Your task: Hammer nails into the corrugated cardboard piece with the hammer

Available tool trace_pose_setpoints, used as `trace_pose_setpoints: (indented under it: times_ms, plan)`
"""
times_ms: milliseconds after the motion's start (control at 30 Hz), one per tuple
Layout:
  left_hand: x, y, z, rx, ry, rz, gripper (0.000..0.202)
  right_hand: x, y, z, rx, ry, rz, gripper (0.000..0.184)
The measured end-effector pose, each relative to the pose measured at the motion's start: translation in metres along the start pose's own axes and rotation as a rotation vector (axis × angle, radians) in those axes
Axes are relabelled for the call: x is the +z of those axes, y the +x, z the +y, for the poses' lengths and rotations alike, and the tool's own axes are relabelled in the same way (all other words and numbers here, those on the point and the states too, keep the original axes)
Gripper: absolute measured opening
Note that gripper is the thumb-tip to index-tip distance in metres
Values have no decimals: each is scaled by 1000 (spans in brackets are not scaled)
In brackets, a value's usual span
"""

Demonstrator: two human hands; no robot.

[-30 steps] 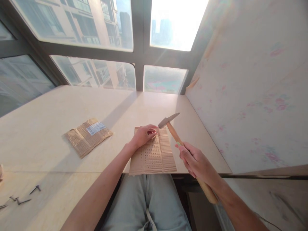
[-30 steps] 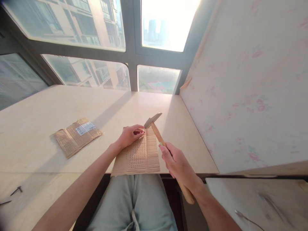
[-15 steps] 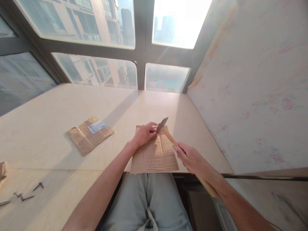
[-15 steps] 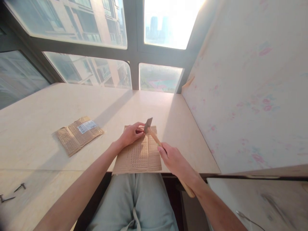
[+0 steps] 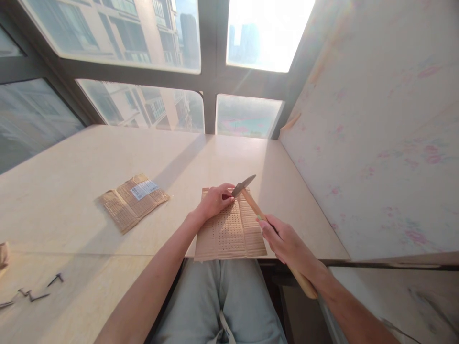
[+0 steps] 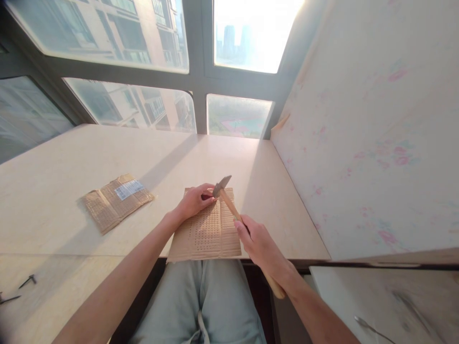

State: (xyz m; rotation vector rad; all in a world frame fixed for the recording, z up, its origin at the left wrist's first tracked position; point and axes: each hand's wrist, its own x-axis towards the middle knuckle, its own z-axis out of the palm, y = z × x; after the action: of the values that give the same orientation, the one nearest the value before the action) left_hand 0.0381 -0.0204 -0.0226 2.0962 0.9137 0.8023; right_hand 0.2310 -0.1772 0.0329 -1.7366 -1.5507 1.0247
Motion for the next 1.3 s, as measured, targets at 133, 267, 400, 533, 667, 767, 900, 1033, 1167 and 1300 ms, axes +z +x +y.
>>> trace_pose_setpoints:
  times_ms: [133,267,400,533,667,767,900,1033,1167,1300]
  plan:
    - [-7,-2,5,-6,-21,-5,44,-1,0,5,56,101,24,32]
    - [-24,-20,16,-27,36,161,40,-5,0,12,94,244,27,35]
    - [-41,-63,27,-144,45,445,33,-5,-1,19,110,352,53,40]
    - [-44,-116,23,-360,-21,579,39,1,3,24,111,363,94,42]
    - [-25,-143,21,-623,-303,452,55,9,12,30,97,337,139,44]
    - [-11,-143,30,-712,-508,394,58,12,16,32,98,339,150,43]
    - [-10,-142,45,-802,-637,404,64,9,13,30,85,333,151,44]
    - [-15,-145,50,-859,-748,310,65,4,11,25,66,294,148,45]
    - [-10,-140,50,-808,-792,396,49,5,14,21,52,245,131,44]
    - [-5,-134,52,-807,-788,448,39,5,16,17,48,216,125,44]
